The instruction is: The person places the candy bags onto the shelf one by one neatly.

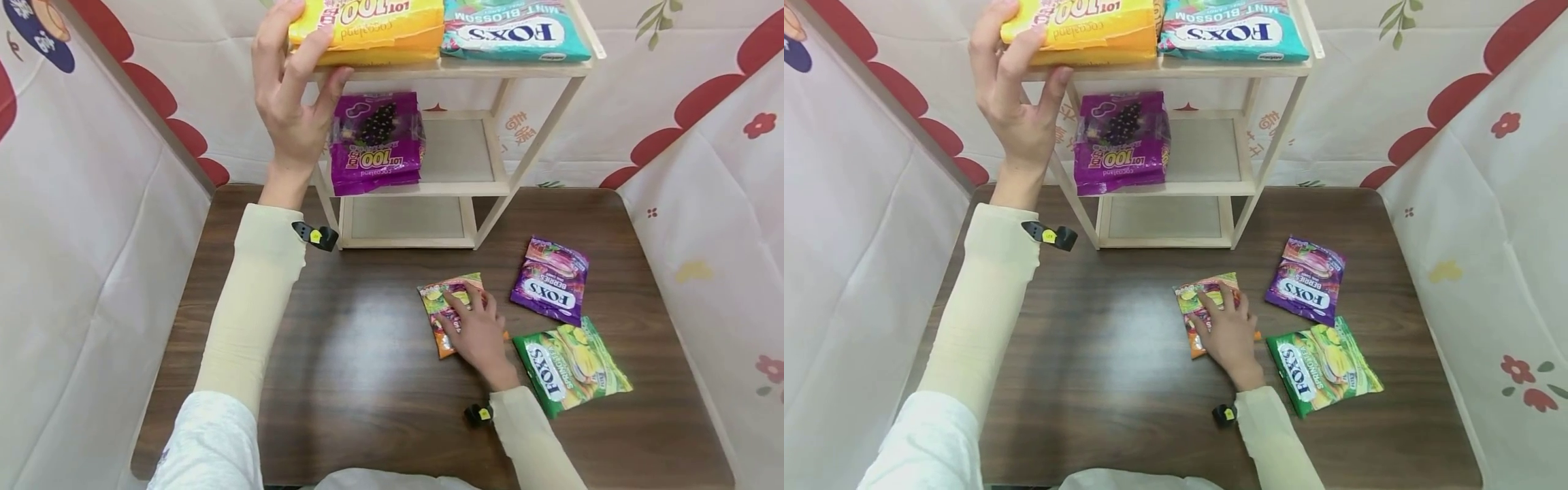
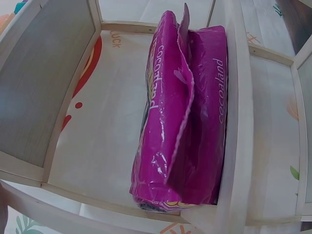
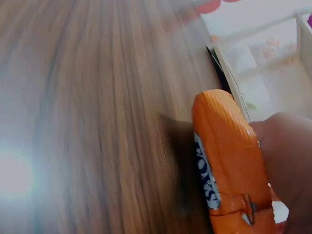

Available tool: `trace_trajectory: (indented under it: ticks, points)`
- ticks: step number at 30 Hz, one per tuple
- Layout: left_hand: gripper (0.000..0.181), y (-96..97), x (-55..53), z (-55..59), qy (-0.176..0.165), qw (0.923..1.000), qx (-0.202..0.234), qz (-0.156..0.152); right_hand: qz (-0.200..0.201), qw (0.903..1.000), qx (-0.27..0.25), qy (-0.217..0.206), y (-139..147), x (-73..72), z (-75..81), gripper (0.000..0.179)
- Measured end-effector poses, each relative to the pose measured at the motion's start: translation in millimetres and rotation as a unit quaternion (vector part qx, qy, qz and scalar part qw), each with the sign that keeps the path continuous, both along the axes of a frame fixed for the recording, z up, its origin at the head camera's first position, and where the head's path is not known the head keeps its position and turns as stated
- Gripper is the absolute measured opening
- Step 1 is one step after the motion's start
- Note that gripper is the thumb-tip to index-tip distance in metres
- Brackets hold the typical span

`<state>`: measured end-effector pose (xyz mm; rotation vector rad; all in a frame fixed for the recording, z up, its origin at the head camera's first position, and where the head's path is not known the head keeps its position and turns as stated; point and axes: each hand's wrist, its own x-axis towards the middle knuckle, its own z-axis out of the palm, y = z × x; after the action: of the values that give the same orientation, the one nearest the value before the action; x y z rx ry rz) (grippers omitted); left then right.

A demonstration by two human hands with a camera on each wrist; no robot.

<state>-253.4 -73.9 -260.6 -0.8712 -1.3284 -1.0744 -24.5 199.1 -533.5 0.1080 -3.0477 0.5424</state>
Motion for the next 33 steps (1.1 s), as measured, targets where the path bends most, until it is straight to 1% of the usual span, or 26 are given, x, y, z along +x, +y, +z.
trace_trajectory:
  ticks: [3, 8, 11, 14, 16, 17, 19, 20, 21, 22, 24, 27, 28, 29, 30, 31, 33]
  points:
    - [0.033, 1.4, 2.6, 1.3, -0.007, 1.0000, -0.001, -0.003, -0.015, 0.9999, 0.000, 0.006, -14, -4.9, -3.3, 0.052]
    - [0.031, 1.3, 7.8, 0.2, -0.031, 0.9995, -0.003, -0.007, -0.036, 0.9992, 0.003, 0.014, -34, -14.5, -7.4, 0.051]
    - [0.030, 2.4, 7.1, 0.1, -0.031, 0.9994, -0.003, -0.011, -0.047, 0.9987, 0.003, 0.018, -46, -19.7, -8.4, 0.050]
    - [0.028, 2.8, 5.3, 1.3, -0.022, 0.9997, 0.000, -0.014, -0.049, 0.9984, 0.000, 0.030, -56, -25.4, -9.4, 0.049]
    - [0.028, 3.3, 5.6, 2.5, -0.017, 0.9997, 0.000, -0.017, -0.046, 0.9981, -0.014, 0.038, -59, -28.0, -10.2, 0.049]
    - [0.028, 3.4, 5.9, 2.9, -0.017, 0.9997, 0.000, -0.017, -0.046, 0.9977, -0.031, 0.040, -59, -28.7, -10.2, 0.048]
    - [0.028, 4.0, 7.1, 2.8, -0.021, 0.9997, -0.002, -0.016, -0.060, 0.9940, -0.086, 0.033, -55, -28.4, -7.4, 0.047]
    - [0.028, 4.3, 7.9, 2.4, -0.024, 0.9996, -0.002, -0.016, -0.071, 0.9898, -0.120, 0.029, -52, -27.9, -5.9, 0.048]
    - [0.028, 4.6, 8.7, 2.1, -0.027, 0.9995, -0.003, -0.015, -0.086, 0.9830, -0.160, 0.024, -48, -27.3, -3.8, 0.049]
    - [0.029, 4.8, 9.5, 1.8, -0.030, 0.9994, -0.004, -0.014, -0.105, 0.9744, -0.198, 0.018, -43, -27.0, -1.8, 0.051]
    - [0.029, 5.0, 10.3, 1.8, -0.031, 0.9994, -0.003, -0.012, -0.150, 0.9510, -0.271, -0.003, -33, -26.0, 3.9, 0.054]
    - [0.028, 4.0, 9.6, 1.8, -0.026, 0.9996, -0.002, -0.006, -0.191, 0.9202, -0.337, -0.057, -20, -26.2, 10.5, 0.063]
    - [0.028, 3.5, 8.9, 1.9, -0.023, 0.9997, -0.001, -0.006, -0.199, 0.9136, -0.346, -0.078, -16, -26.8, 11.9, 0.067]
    - [0.028, 2.9, 7.9, 2.0, -0.020, 0.9998, 0.000, -0.006, -0.201, 0.9084, -0.353, -0.099, -14, -27.3, 13.3, 0.072]
    - [0.028, 2.3, 6.7, 2.0, -0.018, 0.9998, -0.001, -0.006, -0.197, 0.9062, -0.356, -0.116, -12, -28.1, 14.5, 0.078]
    - [0.028, 2.0, 5.8, 2.0, -0.015, 0.9998, -0.001, -0.008, -0.193, 0.9065, -0.353, -0.129, -11, -29.0, 14.7, 0.082]
    - [0.028, 1.2, 3.7, 2.0, -0.013, 0.9998, -0.003, -0.014, -0.186, 0.9103, -0.340, -0.146, -10, -30.2, 14.6, 0.089]
